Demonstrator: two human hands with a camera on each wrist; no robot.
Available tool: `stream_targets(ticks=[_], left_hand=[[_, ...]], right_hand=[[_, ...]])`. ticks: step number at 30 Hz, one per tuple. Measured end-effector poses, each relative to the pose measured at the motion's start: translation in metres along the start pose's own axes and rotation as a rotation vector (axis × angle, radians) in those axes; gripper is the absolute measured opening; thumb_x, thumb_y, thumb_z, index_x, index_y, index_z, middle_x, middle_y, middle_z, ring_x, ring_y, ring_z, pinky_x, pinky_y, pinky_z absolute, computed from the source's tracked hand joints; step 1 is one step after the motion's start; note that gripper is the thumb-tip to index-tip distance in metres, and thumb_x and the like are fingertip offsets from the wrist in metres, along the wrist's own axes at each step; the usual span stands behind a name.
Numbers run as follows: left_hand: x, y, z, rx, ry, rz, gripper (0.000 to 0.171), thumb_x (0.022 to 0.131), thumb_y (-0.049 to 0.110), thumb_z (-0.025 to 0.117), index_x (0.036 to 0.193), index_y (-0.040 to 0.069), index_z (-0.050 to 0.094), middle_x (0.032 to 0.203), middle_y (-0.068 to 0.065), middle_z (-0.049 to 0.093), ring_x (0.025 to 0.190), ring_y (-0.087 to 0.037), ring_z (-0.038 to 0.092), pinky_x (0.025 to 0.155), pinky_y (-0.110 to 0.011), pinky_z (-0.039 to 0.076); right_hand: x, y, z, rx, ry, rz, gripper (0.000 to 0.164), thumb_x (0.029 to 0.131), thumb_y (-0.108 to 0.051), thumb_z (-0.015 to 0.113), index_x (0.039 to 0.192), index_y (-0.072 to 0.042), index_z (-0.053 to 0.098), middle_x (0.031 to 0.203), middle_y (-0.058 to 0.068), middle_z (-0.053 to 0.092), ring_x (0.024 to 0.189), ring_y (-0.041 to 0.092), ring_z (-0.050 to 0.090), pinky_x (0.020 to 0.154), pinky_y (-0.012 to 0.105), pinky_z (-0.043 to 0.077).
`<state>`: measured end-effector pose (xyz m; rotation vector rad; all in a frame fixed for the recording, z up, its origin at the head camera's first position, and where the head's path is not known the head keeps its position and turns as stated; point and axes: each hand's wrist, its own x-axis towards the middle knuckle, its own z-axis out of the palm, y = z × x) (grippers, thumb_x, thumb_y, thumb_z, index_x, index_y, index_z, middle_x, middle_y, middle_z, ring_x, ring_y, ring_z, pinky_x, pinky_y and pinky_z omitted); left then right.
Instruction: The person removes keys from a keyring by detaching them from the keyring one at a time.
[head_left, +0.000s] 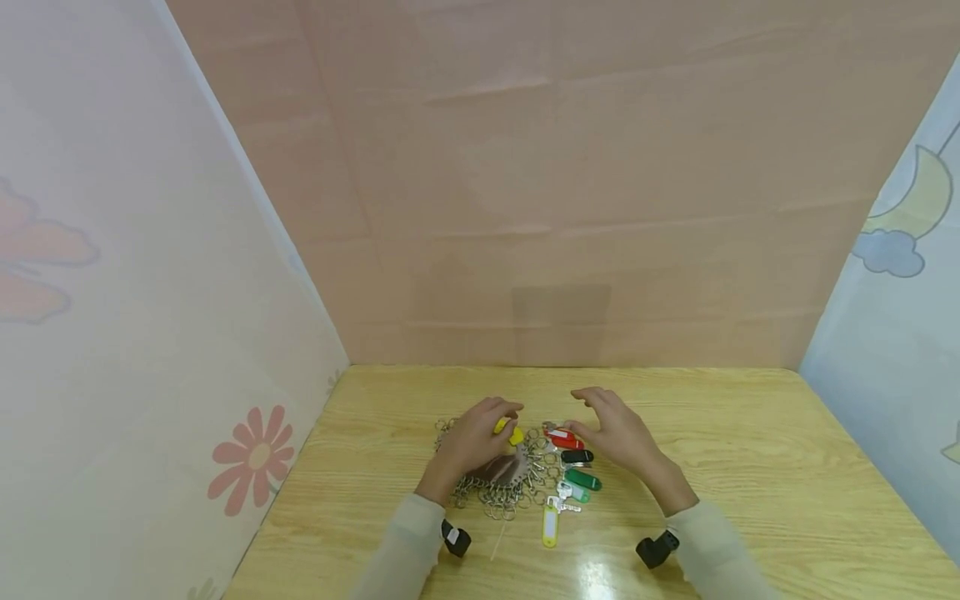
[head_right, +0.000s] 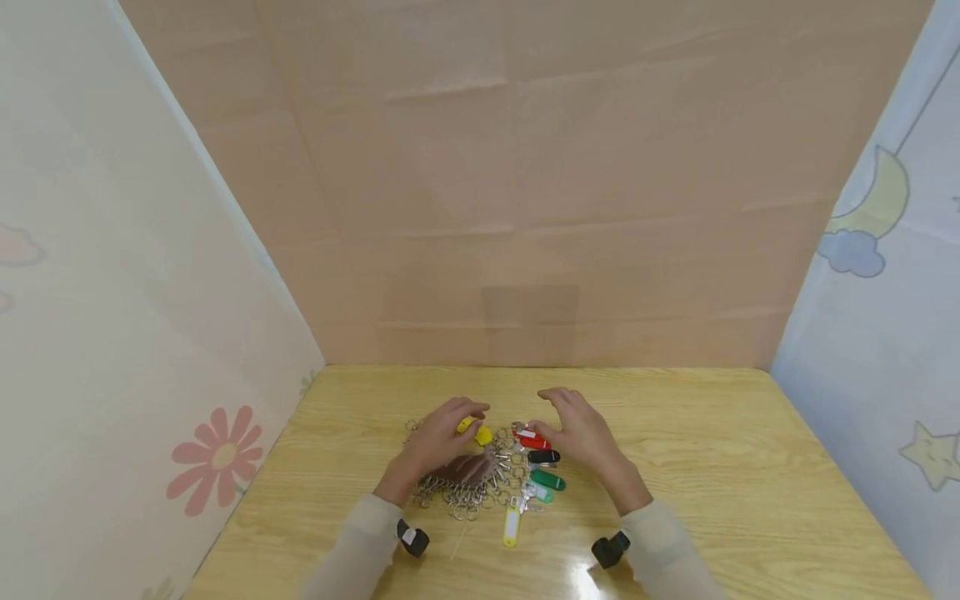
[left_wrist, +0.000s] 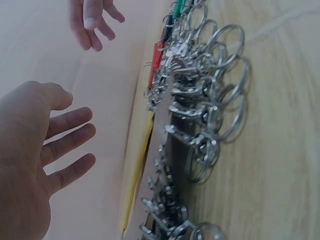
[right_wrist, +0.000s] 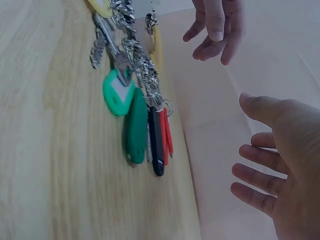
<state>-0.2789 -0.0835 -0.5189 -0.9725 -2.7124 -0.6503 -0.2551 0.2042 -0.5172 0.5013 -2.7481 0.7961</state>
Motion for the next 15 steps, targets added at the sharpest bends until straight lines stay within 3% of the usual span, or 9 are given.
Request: stream_targets(ticks=[9,15], left_hand=[[0.003,0.007,0.011,0.03,-0.022,-0.001,0.025,0.107,0.021,0.066,0.129,0.015,0.076,0.124,0.002,0.074,0.116,-0.017,0.069,0.098,-0.035,0.059],[0.004,0.008,0.019,0.044,-0.029,-0.001,0.021,0.107,0.023,0.067,0.123,0.016,0.079,0.119,0.003,0.075,0.111,-0.016,0.07,0.095,-0.034,0.06]], right_hand=[[0.001,-0.01,0.012,-0.032,0.004,-0.038,0.044,0.098,-0.028,0.079,0.135,-0.006,0.069,0.137,0.013,0.068,0.128,0.038,0.064,0.099,0.057,0.057],[0.0,-0.012,0.019,0.002,-0.017,-0.032,0.037,0.099,-0.023,0.077,0.131,-0.007,0.07,0.134,0.011,0.069,0.125,0.035,0.065,0.096,0.056,0.058]])
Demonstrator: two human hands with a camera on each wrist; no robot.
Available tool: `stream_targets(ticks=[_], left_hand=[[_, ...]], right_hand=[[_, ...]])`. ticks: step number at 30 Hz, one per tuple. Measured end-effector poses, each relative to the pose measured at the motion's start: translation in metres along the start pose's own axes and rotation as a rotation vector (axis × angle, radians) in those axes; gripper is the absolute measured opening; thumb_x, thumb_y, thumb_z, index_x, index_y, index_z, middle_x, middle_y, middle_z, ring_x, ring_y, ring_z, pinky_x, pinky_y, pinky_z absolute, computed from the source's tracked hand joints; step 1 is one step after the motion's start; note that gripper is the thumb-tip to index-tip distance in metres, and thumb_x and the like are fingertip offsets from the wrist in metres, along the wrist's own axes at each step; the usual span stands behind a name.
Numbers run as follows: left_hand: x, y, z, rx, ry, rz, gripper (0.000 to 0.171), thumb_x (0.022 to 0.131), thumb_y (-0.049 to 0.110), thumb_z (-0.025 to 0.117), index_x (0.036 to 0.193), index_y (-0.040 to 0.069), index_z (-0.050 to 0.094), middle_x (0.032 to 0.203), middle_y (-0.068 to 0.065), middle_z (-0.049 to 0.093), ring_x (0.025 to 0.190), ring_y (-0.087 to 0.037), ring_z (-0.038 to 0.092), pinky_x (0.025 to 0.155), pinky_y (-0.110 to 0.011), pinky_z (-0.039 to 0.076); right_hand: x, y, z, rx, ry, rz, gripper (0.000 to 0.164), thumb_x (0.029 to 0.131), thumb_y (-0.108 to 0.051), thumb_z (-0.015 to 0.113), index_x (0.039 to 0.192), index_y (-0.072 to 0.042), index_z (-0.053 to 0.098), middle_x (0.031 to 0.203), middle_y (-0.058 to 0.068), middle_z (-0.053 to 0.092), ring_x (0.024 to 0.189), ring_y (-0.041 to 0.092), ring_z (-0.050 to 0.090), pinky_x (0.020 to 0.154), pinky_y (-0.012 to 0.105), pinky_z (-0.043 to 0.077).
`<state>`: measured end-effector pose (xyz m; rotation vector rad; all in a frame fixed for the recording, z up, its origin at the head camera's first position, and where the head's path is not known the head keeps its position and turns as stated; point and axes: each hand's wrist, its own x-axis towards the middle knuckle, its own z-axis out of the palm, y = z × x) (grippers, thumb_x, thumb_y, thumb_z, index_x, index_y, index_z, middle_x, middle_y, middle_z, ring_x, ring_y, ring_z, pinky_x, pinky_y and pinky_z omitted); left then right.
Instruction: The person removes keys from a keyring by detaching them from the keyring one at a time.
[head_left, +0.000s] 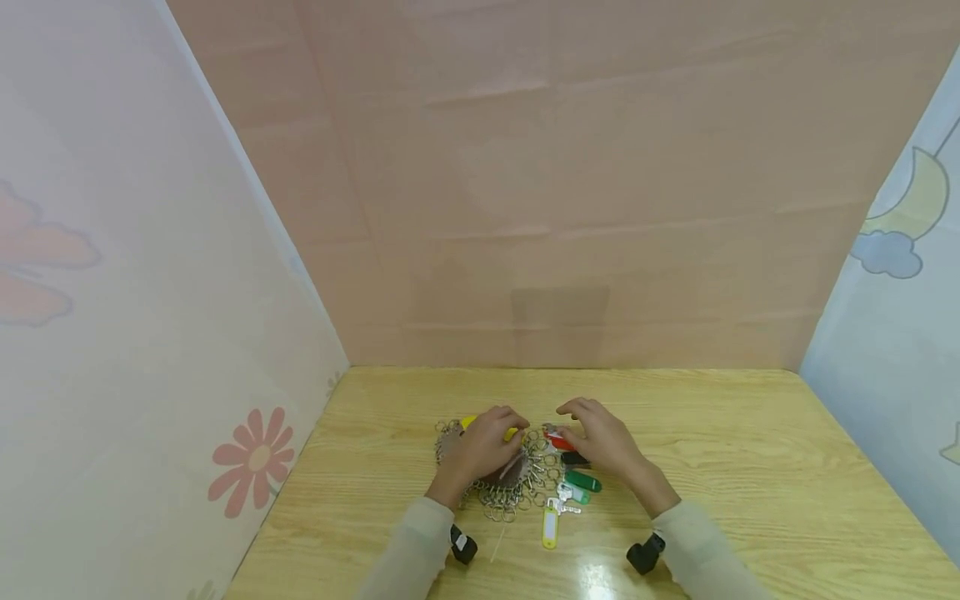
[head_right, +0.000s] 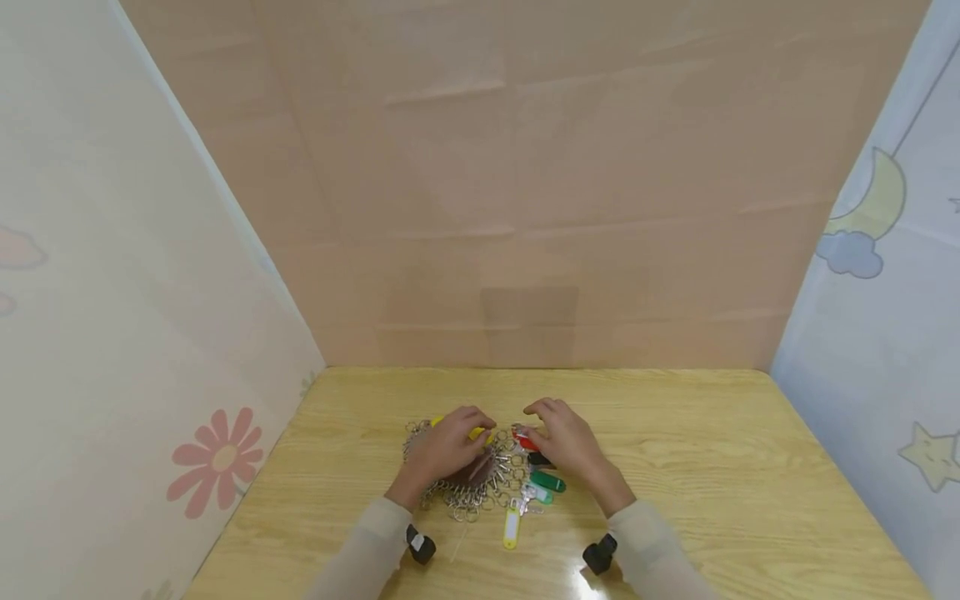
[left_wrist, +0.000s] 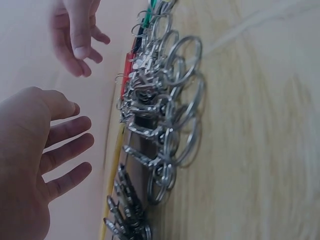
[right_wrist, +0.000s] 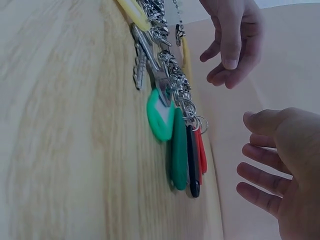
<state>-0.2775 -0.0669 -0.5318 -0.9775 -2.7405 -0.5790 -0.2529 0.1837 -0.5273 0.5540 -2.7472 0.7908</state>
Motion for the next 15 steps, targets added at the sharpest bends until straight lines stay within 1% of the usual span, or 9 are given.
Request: stream_targets(ticks=[5,10,15], left_hand=[[0.001,0.002,0.007,0.013,-0.023,-0.032,0.021,0.106,0.024,0.066,0.121,0.017,0.079,0.118,0.004,0.074,0.113,-0.016,0.069,0.098,-0.035,0.059],[0.004,0.004,0.011,0.04,-0.039,-0.043,0.021,0.106,0.022,0.067,0.122,0.017,0.078,0.118,0.003,0.074,0.112,-0.016,0.067,0.095,-0.032,0.059],[0.007,0.004,0.014,0.053,-0.05,-0.058,0.022,0.107,0.021,0.065,0.125,0.014,0.076,0.12,0.002,0.073,0.112,-0.016,0.065,0.094,-0.031,0.058]], right_hand=[[0.002,0.0,0.007,0.012,-0.006,0.008,0.03,0.1,-0.023,0.077,0.126,-0.008,0.073,0.13,0.009,0.07,0.12,0.031,0.066,0.094,0.054,0.059],[0.005,0.0,0.013,-0.004,-0.002,0.005,0.024,0.099,-0.02,0.077,0.12,-0.008,0.074,0.125,0.007,0.072,0.114,0.028,0.067,0.09,0.05,0.06],[0.007,0.001,0.02,-0.019,-0.008,0.008,0.022,0.1,-0.016,0.076,0.12,-0.007,0.075,0.124,0.008,0.072,0.112,0.028,0.066,0.089,0.049,0.06]])
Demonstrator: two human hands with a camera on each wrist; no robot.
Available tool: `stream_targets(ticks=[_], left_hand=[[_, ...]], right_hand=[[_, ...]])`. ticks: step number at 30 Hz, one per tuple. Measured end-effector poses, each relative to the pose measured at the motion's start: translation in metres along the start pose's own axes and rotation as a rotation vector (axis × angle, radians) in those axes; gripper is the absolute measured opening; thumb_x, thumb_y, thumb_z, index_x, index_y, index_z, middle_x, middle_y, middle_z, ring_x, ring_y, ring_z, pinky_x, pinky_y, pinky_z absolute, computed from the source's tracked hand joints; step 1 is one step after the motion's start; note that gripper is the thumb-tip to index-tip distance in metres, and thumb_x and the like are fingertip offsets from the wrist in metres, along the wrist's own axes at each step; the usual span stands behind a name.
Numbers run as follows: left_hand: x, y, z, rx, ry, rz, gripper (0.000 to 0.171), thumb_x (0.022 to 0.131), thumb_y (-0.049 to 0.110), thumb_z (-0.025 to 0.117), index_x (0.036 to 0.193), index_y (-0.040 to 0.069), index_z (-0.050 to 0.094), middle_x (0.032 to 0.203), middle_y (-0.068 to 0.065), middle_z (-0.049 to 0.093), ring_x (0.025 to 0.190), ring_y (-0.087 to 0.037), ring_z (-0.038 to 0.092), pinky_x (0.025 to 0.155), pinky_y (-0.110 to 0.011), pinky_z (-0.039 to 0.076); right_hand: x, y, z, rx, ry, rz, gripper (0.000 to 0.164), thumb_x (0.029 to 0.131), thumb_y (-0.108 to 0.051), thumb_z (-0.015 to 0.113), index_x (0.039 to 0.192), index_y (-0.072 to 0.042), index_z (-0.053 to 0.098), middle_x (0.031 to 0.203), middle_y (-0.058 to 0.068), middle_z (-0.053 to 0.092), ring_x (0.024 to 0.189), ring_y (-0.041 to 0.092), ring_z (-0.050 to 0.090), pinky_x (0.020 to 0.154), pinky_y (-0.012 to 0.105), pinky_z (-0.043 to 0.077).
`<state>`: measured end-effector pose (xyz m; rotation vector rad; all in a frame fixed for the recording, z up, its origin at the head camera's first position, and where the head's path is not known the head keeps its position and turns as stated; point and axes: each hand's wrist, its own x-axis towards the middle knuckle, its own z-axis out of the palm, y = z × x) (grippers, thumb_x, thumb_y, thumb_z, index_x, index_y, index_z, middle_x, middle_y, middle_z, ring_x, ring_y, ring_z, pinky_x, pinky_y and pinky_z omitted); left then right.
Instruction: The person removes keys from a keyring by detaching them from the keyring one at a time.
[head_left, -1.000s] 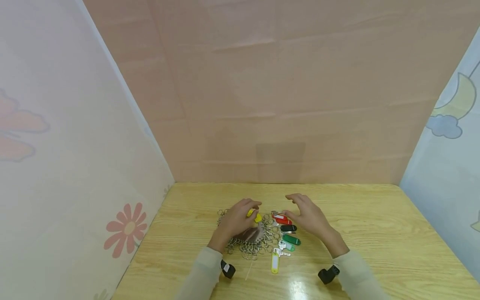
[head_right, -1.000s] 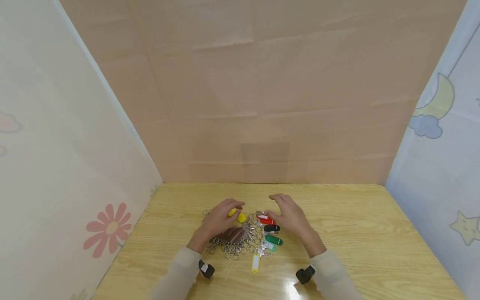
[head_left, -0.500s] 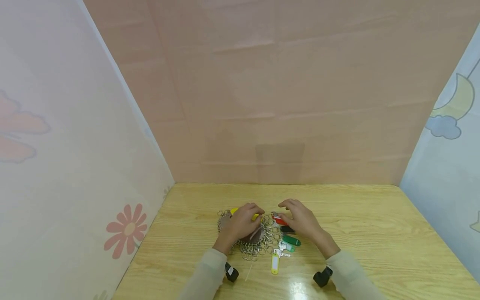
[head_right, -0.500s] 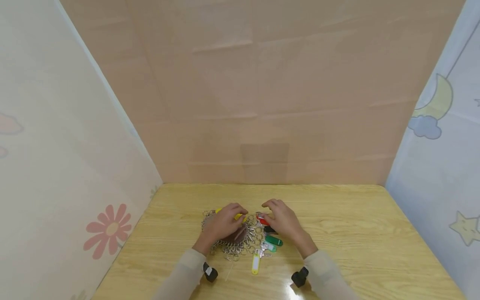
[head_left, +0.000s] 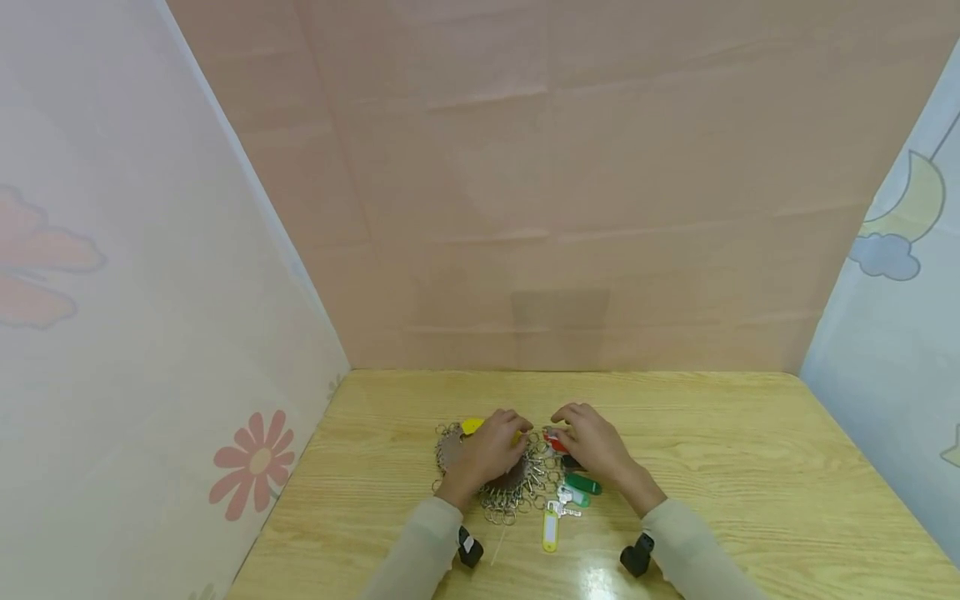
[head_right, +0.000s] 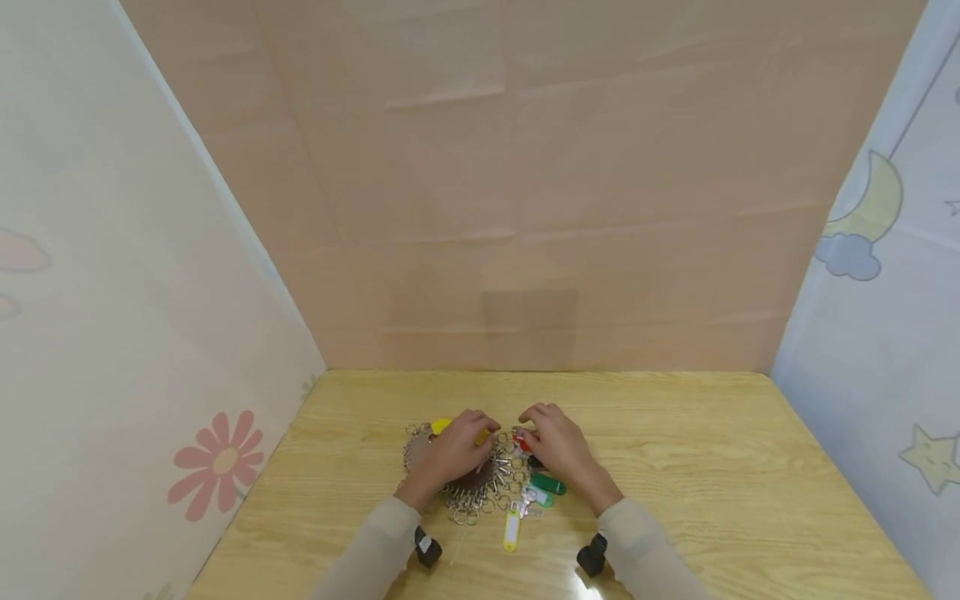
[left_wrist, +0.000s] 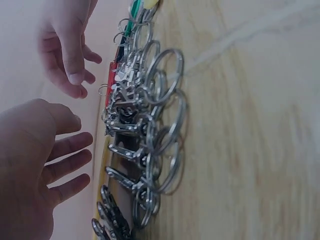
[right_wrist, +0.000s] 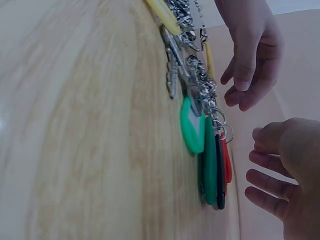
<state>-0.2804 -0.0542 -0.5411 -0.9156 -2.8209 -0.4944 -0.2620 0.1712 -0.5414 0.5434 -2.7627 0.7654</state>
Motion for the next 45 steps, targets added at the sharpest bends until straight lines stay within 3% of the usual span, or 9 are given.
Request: stream_targets(ticks=[10,16,28,36,45], left_hand=[[0.003,0.003,0.011,0.107,0.001,0.0,0.023,0.107,0.027,0.067,0.124,0.015,0.076,0.119,0.001,0.072,0.108,-0.017,0.066,0.094,-0.034,0.057],[0.006,0.005,0.015,0.146,-0.029,-0.057,0.021,0.108,0.033,0.064,0.122,0.02,0.075,0.121,0.003,0.069,0.112,-0.018,0.062,0.099,-0.044,0.053],[0.006,0.009,0.019,0.155,-0.036,-0.066,0.018,0.109,0.034,0.064,0.115,0.025,0.077,0.11,0.006,0.064,0.101,-0.016,0.055,0.087,-0.04,0.044],[0.009,0.011,0.025,0.181,-0.034,-0.1,0.021,0.107,0.038,0.065,0.117,0.023,0.075,0.109,0.005,0.062,0.103,-0.017,0.053,0.092,-0.043,0.045],[0.008,0.013,0.027,0.218,-0.017,-0.096,0.019,0.107,0.039,0.066,0.114,0.024,0.075,0.108,0.005,0.062,0.104,-0.018,0.053,0.092,-0.044,0.046]], right_hand=[[0.001,0.007,0.013,-0.06,0.009,-0.023,0.029,0.098,-0.012,0.077,0.126,-0.004,0.073,0.128,0.012,0.073,0.115,0.031,0.067,0.095,0.048,0.059],[0.001,0.007,0.017,-0.11,0.015,-0.06,0.03,0.095,-0.012,0.08,0.124,-0.005,0.075,0.125,0.011,0.074,0.111,0.03,0.067,0.096,0.048,0.058],[0.0,0.005,0.018,-0.149,0.037,-0.083,0.019,0.093,-0.012,0.083,0.111,-0.011,0.077,0.106,0.004,0.075,0.092,0.02,0.062,0.082,0.043,0.059],[0.0,0.002,0.017,-0.156,0.032,-0.083,0.013,0.092,-0.012,0.083,0.105,-0.013,0.079,0.098,0.0,0.072,0.087,0.016,0.059,0.077,0.038,0.057],[-0.002,-0.001,0.014,-0.167,0.035,-0.11,0.011,0.094,-0.009,0.08,0.104,-0.011,0.079,0.099,0.001,0.072,0.085,0.016,0.056,0.075,0.034,0.055]])
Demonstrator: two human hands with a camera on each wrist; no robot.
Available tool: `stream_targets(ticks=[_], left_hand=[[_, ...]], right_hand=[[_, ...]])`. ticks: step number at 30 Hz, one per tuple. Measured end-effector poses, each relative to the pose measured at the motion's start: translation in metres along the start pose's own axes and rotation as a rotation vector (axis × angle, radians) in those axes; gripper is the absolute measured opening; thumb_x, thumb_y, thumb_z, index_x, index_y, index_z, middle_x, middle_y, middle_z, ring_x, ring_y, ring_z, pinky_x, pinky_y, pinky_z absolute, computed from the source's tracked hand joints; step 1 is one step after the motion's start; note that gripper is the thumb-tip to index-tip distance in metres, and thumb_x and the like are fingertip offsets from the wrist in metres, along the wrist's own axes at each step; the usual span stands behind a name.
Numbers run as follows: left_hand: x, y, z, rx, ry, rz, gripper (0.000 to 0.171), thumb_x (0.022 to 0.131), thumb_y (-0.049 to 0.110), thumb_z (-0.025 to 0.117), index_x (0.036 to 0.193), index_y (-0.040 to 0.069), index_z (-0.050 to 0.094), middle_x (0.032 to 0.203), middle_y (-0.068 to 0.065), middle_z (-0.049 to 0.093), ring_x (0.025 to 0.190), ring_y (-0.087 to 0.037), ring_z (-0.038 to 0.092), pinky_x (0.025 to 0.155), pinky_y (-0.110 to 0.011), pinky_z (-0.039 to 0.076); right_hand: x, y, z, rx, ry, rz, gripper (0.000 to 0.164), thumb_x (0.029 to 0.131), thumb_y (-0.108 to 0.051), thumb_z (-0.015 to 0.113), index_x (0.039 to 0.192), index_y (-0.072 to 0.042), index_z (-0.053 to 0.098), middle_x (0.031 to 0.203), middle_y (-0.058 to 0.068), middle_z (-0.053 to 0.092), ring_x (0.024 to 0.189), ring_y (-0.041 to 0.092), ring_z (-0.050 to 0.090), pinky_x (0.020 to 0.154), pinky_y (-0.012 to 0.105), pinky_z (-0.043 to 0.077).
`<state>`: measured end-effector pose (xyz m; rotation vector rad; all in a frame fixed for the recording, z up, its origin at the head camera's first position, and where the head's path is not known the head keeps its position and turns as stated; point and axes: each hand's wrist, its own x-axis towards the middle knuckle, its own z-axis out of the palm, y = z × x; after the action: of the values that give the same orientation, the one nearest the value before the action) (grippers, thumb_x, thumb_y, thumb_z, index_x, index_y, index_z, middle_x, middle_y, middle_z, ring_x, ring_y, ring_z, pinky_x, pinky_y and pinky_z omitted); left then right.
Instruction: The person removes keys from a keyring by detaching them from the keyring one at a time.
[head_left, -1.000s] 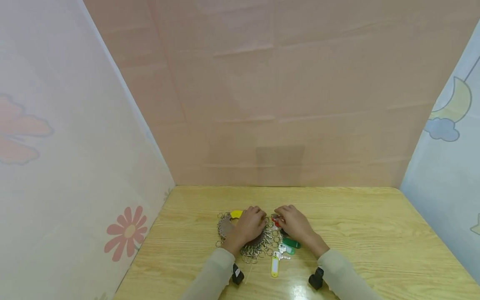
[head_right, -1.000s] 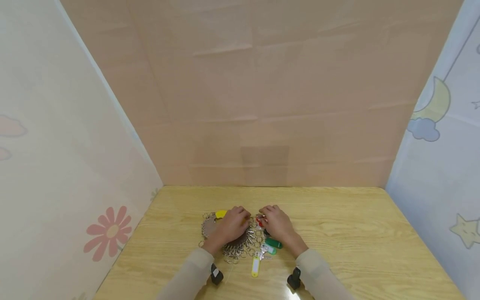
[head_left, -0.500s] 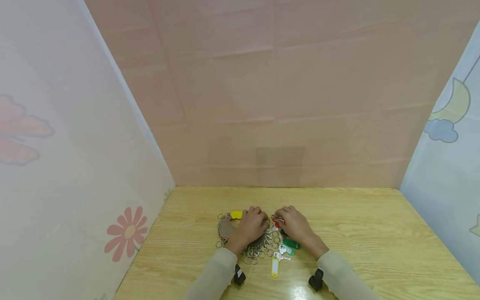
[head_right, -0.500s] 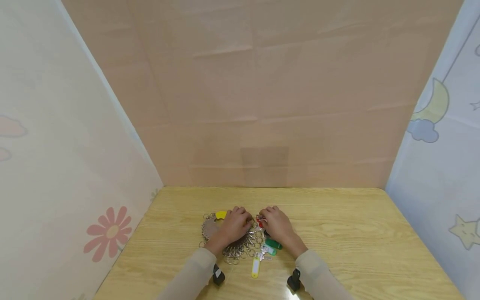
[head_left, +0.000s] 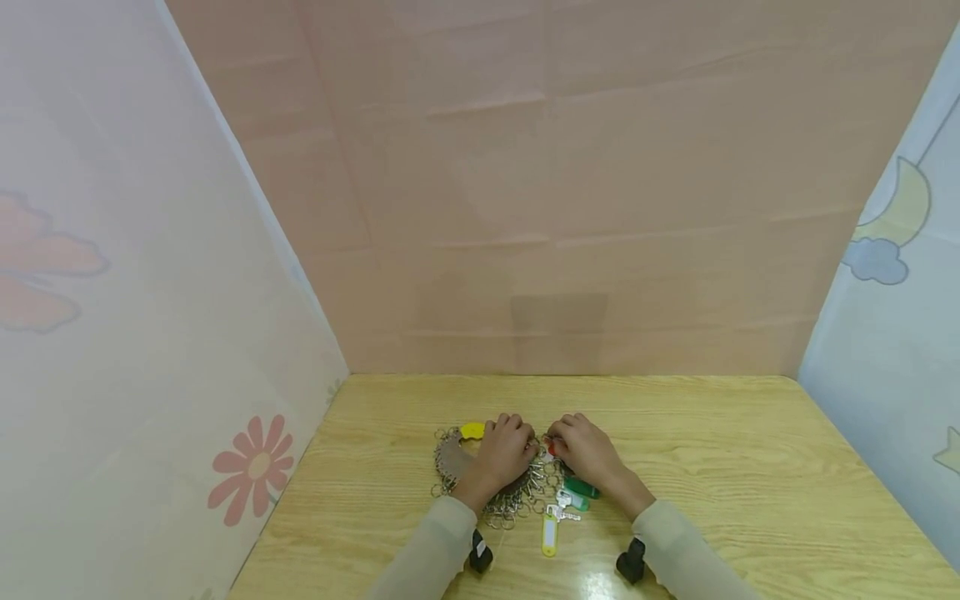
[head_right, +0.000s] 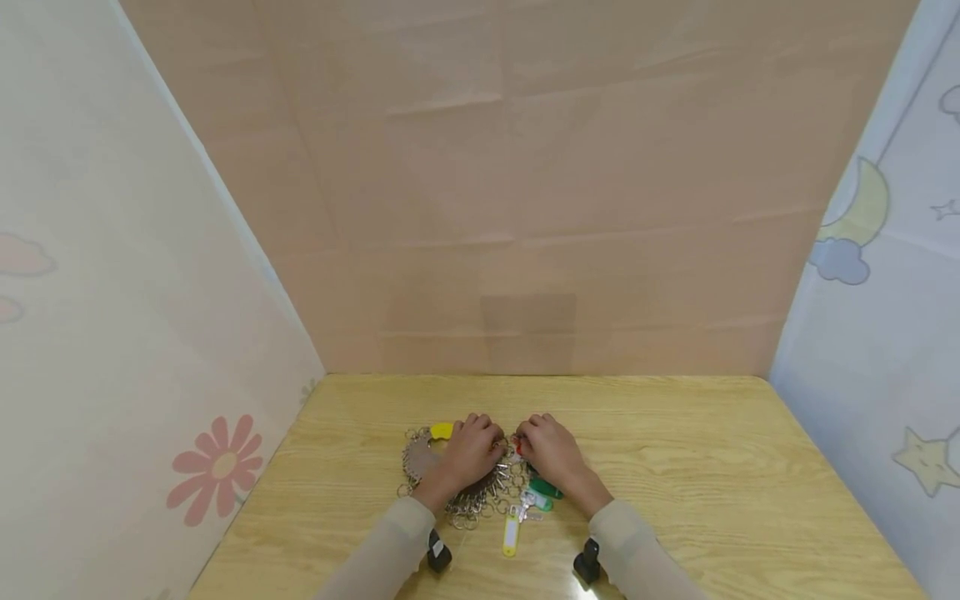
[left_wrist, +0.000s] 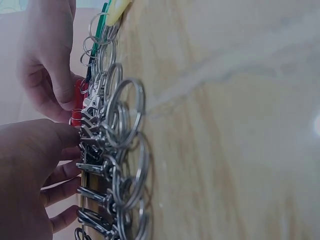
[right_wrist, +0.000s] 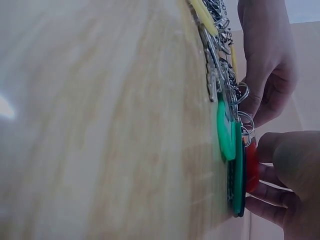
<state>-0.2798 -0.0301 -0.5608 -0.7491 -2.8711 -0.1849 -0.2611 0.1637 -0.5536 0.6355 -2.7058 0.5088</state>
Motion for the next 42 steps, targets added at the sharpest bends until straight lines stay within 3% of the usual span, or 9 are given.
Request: stream_targets(ticks=[16,23,37,42], left_hand=[[-0.0021,0.0013,0.0009,0.011,0.064,0.024,0.013,0.105,0.035,0.069,0.105,0.023,0.073,0.1,0.004,0.06,0.097,-0.018,0.052,0.087,-0.043,0.047],[-0.0025,0.0014,0.0004,0.002,0.055,0.023,0.013,0.106,0.034,0.067,0.107,0.023,0.074,0.101,0.005,0.061,0.096,-0.017,0.052,0.087,-0.043,0.046],[-0.0045,0.0011,0.0008,0.006,0.092,0.04,0.012,0.107,0.03,0.066,0.106,0.024,0.076,0.103,0.006,0.067,0.098,-0.016,0.057,0.088,-0.043,0.05],[-0.0061,0.0001,-0.0008,-0.023,0.102,0.044,0.015,0.104,0.032,0.067,0.093,0.024,0.069,0.096,0.007,0.064,0.092,-0.015,0.054,0.084,-0.042,0.048]], right_hand=[[0.0007,0.0001,0.0042,-0.013,0.015,0.033,0.005,0.098,-0.008,0.076,0.102,-0.011,0.077,0.092,-0.001,0.069,0.082,0.015,0.056,0.068,0.031,0.055],[0.0003,-0.0013,0.0035,-0.004,0.024,0.046,0.006,0.099,-0.006,0.074,0.102,-0.011,0.075,0.093,0.001,0.068,0.084,0.016,0.059,0.067,0.032,0.056],[0.0011,-0.0069,-0.0026,0.013,0.055,0.04,0.004,0.101,-0.007,0.072,0.103,-0.01,0.075,0.099,0.002,0.071,0.094,0.021,0.066,0.075,0.037,0.06],[0.0,-0.0083,-0.0048,0.034,0.051,0.054,0.005,0.102,-0.008,0.071,0.104,-0.01,0.075,0.1,0.002,0.071,0.096,0.022,0.066,0.078,0.038,0.061]])
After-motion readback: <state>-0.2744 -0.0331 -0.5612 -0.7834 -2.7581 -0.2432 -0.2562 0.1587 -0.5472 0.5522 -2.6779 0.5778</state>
